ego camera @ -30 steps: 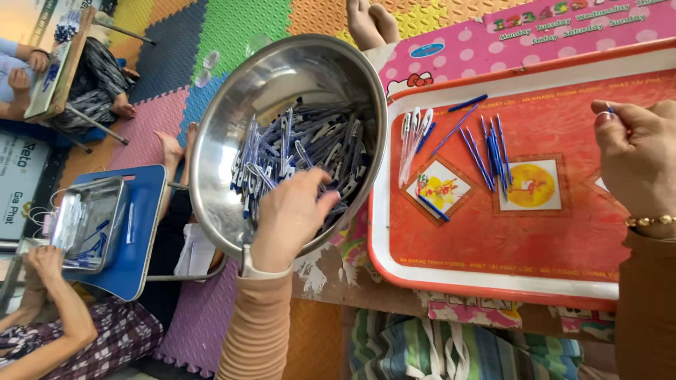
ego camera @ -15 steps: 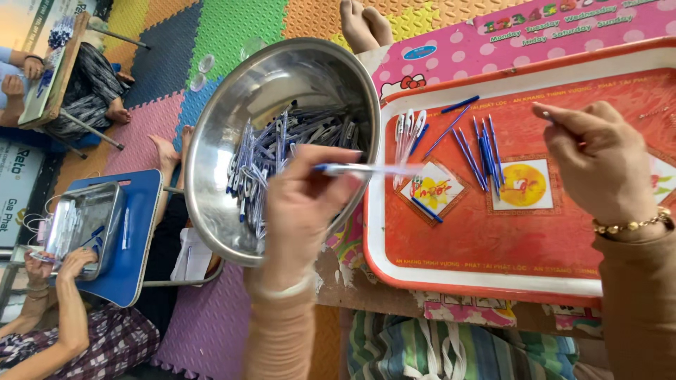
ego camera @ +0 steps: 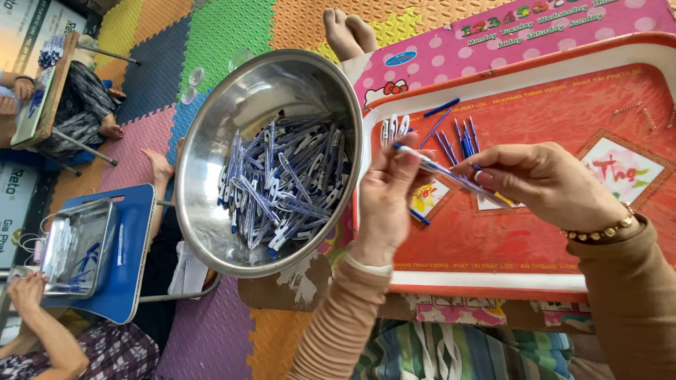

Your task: The person assembles ballpoint pens by hand, inserting blue ink cartridges into white and blue plastic pen barrels and then placing the finished pens into a large metal bowl.

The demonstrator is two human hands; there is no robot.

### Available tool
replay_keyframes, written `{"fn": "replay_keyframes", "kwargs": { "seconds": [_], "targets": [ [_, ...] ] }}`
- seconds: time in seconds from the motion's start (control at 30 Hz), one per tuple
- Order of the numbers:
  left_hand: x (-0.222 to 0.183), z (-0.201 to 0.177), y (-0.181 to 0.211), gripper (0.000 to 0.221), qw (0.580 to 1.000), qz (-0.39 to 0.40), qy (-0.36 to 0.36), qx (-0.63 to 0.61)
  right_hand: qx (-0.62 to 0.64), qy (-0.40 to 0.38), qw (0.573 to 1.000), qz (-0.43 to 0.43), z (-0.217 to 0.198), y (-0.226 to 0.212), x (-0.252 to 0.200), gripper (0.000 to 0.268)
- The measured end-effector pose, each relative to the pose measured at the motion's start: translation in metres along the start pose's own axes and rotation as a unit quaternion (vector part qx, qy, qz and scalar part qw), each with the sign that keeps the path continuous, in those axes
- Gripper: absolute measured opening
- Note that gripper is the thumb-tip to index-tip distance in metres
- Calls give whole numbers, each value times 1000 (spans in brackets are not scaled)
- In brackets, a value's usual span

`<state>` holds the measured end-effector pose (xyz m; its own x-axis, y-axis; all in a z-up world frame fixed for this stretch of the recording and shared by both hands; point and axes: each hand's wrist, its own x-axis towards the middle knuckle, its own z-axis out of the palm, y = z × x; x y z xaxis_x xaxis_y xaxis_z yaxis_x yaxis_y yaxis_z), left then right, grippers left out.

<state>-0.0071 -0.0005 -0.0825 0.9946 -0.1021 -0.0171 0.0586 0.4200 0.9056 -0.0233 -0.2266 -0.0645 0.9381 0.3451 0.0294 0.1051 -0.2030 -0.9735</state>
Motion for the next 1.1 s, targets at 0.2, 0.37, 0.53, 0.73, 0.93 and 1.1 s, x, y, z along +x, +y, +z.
{"fn": "replay_keyframes", "kwargs": {
  "seconds": [0.2, 0.37, 0.53, 0.73, 0.93, 1.1],
  "targets": [
    [7, 11, -25, 38, 994, 39, 74, -72, 35, 32, 997, -59, 8, 10, 2, 34],
    [-10, 26, -31, 45, 999, 21, -21, 15, 130, 83, 988, -8, 21, 4, 5, 29],
    [-5, 15, -25, 42, 998, 31, 22, 46, -52, 138, 988, -38, 13, 14, 5, 29],
    [-13, 1, -21, 54, 994, -32, -23, 98, -124, 172, 977, -28, 18, 11, 6, 22],
    [-17, -4, -30, 51, 991, -34, -31, 126, -84, 163, 983, 5, 21, 12, 9, 15],
    [-18, -4, -32, 50, 986, -17, -40, 159, -87, 139, 987, -1, 18, 10, 9, 12]
  ]
}}
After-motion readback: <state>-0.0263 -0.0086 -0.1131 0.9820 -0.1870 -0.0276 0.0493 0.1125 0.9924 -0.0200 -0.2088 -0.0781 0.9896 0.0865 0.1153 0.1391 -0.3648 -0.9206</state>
